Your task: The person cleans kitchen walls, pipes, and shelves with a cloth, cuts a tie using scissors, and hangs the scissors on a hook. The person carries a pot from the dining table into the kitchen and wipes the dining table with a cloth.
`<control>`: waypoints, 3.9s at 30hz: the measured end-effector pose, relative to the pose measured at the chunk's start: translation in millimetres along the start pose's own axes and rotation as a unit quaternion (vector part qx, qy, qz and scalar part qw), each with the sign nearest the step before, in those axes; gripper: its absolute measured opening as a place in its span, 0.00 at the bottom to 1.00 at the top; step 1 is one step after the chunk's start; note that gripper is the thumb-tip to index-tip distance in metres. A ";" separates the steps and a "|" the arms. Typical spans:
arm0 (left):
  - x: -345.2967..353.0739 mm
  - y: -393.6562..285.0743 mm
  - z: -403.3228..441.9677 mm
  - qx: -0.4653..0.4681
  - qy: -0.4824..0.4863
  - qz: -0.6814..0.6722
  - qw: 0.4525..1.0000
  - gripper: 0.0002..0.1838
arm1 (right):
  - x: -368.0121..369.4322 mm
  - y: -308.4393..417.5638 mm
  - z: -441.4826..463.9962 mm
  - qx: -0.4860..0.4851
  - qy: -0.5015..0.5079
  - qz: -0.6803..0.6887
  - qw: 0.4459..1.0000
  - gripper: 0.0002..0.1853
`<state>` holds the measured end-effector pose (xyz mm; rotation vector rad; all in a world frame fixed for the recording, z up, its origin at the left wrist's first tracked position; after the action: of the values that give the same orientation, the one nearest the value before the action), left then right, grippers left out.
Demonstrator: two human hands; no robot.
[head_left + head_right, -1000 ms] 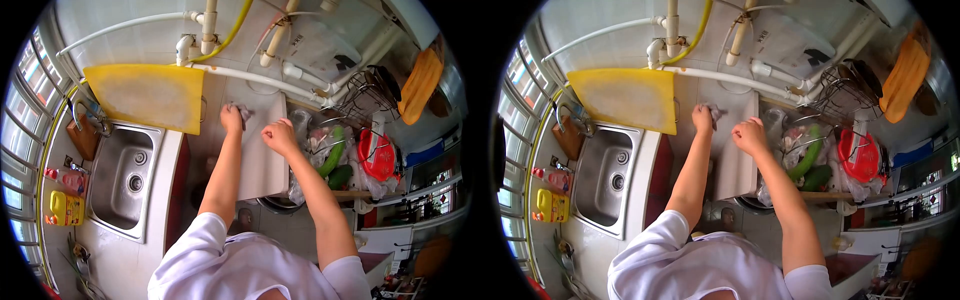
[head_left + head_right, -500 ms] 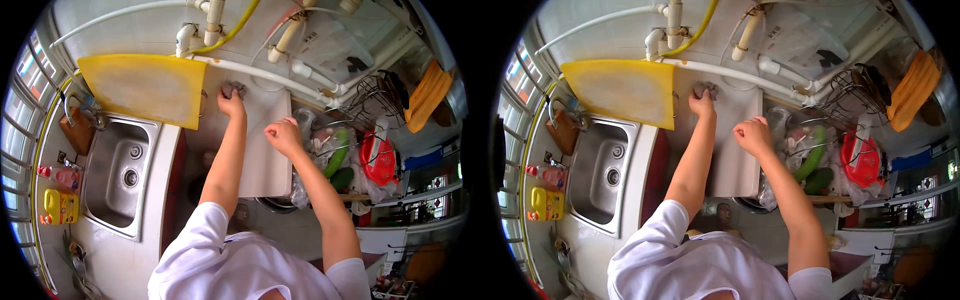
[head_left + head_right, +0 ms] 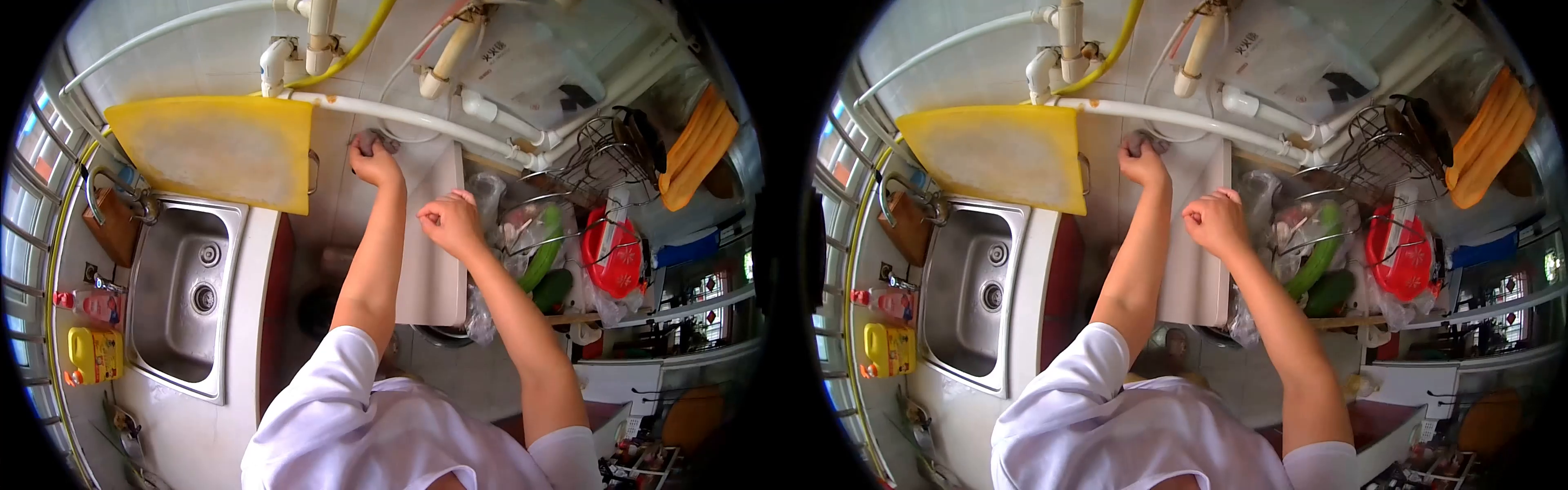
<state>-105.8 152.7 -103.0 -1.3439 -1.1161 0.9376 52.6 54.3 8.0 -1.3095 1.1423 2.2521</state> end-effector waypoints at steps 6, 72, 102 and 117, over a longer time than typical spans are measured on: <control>-22.9 -1.5 47.7 0.088 -0.203 0.093 0.971 0.27 | -0.5 -2.5 1.1 -0.014 -0.007 0.005 1.000 0.02; 19.2 3.0 -28.5 0.121 0.214 0.115 0.962 0.20 | -2.8 -2.1 1.8 -0.010 -0.026 0.045 0.999 0.02; -35.9 -204.3 6.2 0.423 0.115 0.051 0.897 0.19 | 0.1 -3.5 2.2 -0.008 0.009 -0.016 1.000 0.05; -102.6 -183.7 -53.3 0.355 0.198 -0.124 0.905 0.15 | -44.1 11.4 16.2 -0.021 -0.134 0.346 0.928 0.18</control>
<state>-97.8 32.2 77.4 -0.7177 -0.5245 0.7309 60.0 64.9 54.6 -0.6114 1.6335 2.8258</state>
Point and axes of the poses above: each hand's wrist, its own z-axis towards the middle knuckle, its own x-axis out of the palm, y = z × x, the point moved 5 cm from there along z, towards the middle knuckle, and after that the axes turned 13 degrees about z, right-handed, at the moved point
